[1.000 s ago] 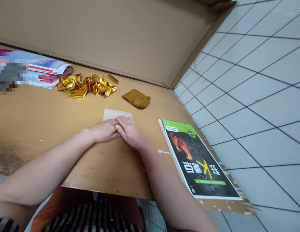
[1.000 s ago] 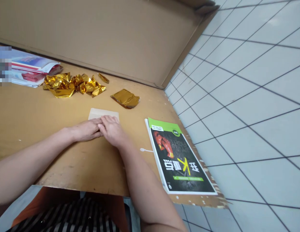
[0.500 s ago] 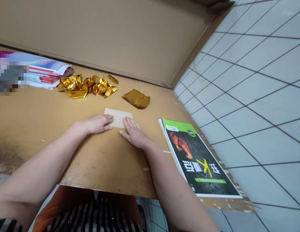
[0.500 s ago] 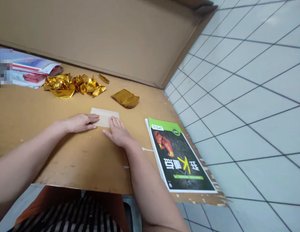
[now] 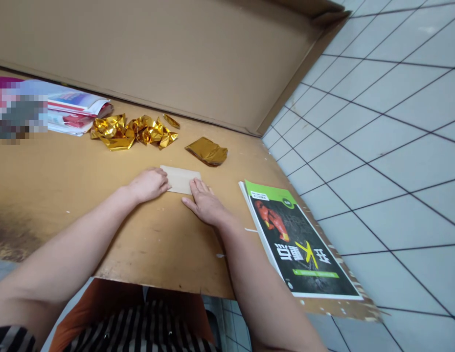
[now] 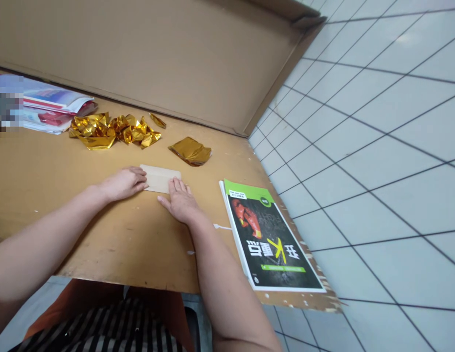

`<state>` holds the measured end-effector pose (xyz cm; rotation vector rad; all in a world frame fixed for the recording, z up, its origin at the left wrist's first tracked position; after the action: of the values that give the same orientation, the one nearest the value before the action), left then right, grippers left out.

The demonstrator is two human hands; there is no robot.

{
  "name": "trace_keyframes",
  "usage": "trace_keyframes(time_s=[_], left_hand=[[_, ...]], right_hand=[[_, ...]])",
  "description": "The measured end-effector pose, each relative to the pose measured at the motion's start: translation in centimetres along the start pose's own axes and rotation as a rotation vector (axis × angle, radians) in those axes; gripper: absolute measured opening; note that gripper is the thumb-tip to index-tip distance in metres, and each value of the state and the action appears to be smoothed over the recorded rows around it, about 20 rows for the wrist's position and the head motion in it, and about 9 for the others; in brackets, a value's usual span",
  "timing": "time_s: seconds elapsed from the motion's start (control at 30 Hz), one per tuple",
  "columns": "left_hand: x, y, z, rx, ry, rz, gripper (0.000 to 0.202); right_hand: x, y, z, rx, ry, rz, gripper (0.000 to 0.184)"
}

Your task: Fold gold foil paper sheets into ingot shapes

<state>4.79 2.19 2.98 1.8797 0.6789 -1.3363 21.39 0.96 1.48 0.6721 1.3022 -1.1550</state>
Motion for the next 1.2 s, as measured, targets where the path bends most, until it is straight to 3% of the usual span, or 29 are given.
trace_keyframes(time_s=[0.13,0.27,0.47,0.67,0.8,0.93,1.2], left_hand=[[0.7,2.8,-0.2,0.096,0.0,-0.056,0.031],[2.4,3.9,-0.2,0.133,-0.121,0.028,0.04],[3.0,3.3,-0.3,0.15,-0.146,0.148,0.049],[2.9,3.5,-0.5,0.199,-0.135,0.216,0.052],[2.2,3.5,-0.5,0.15,-0.177,0.153,0.05],[1.2,2.5,-0.2,0.017,-0.242,0.058,0.04],[1.7,-0.9,0.0,-0.011,-0.166,-0.047,0.038]], right_hand=[[-0.3,-0.8,0.4,0.028,0.006,0.034,0.079],[-0.5,-1.2,0.7,0.025,0.027,0.071,0.079],[-0.5,-2.3,0.7,-0.087,0.112,0.054,0.076],[0.2,-2.5,0.6,-0.22,0.104,-0.066,0.077],[0.5,-1.6,0.5,-0.189,0.065,-0.056,0.082],[0.4,-1.5,0.5,-0.156,0.011,-0.003,0.082],[-1.0,-0.8,1.1,-0.04,-0.034,0.125,0.072]])
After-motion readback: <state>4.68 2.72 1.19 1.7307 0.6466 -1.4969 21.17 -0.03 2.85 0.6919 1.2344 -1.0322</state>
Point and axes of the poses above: each hand's wrist, its own z-axis away from the middle knuckle, its own x-axis out of the palm, y = z × x, the point moved 5 cm from there along -z, towards the middle knuckle, and after that the axes turned 2 degrees about x, right-handed, at the moved point
